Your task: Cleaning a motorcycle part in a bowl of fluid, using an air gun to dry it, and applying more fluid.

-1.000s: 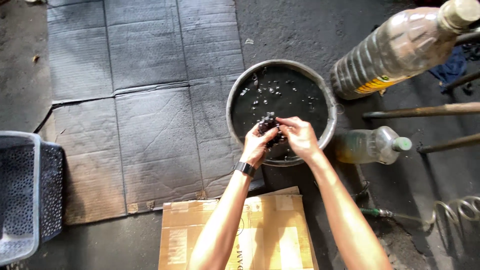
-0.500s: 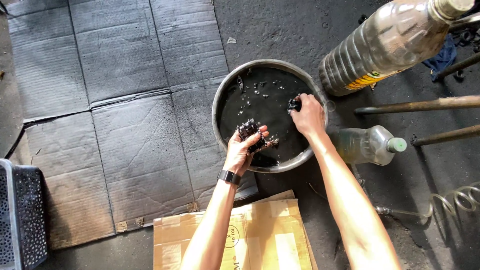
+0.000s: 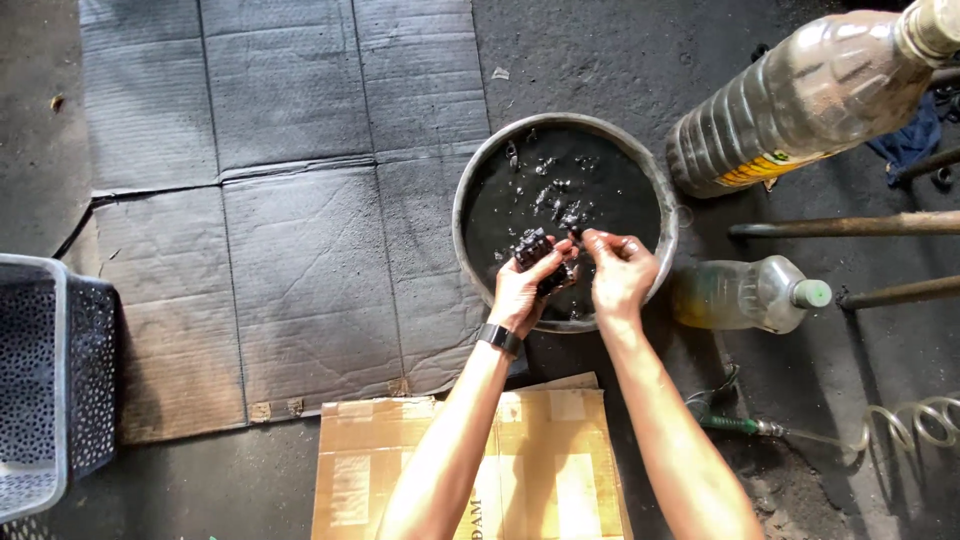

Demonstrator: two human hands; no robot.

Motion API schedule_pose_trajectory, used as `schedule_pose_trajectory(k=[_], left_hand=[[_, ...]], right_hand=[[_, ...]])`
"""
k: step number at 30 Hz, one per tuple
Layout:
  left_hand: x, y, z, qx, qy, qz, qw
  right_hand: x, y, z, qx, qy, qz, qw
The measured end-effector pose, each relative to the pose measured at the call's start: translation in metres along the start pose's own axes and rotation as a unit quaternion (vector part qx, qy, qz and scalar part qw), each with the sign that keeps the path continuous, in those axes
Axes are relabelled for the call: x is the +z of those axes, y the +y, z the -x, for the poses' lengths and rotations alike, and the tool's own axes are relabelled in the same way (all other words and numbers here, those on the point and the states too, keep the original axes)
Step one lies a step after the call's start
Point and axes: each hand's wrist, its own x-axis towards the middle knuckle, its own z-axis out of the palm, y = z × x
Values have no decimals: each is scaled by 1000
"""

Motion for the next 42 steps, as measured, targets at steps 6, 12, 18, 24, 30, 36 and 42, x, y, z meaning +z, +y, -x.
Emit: schedule_pose_trajectory(k=[6,12,18,24,30,36,42], left_hand=[[0,-1,2,3,45,-21,999],[0,0,-8,-11,-5,-32,999],[13,28,-7,-4,22,2,1000],[3,33,-7,12,20,-23,999],[-3,42,0,15,21,-25,999],[0,37,5,19,30,-34,999],[-6,27,11,20,23,-23,999]], right_hand=[[17,-23,38,-16,9,142,990],[15,-15,24,-70,-28,122,990],[23,-35,-62,-276,-121,335,893],[56,-28,-101,-248,-249,514,783],[41,-37,-99,-201,-223,422,855],[17,-55,-72,-184,-205,386,880],[-7,-57,-52,-132,-144,367,909]])
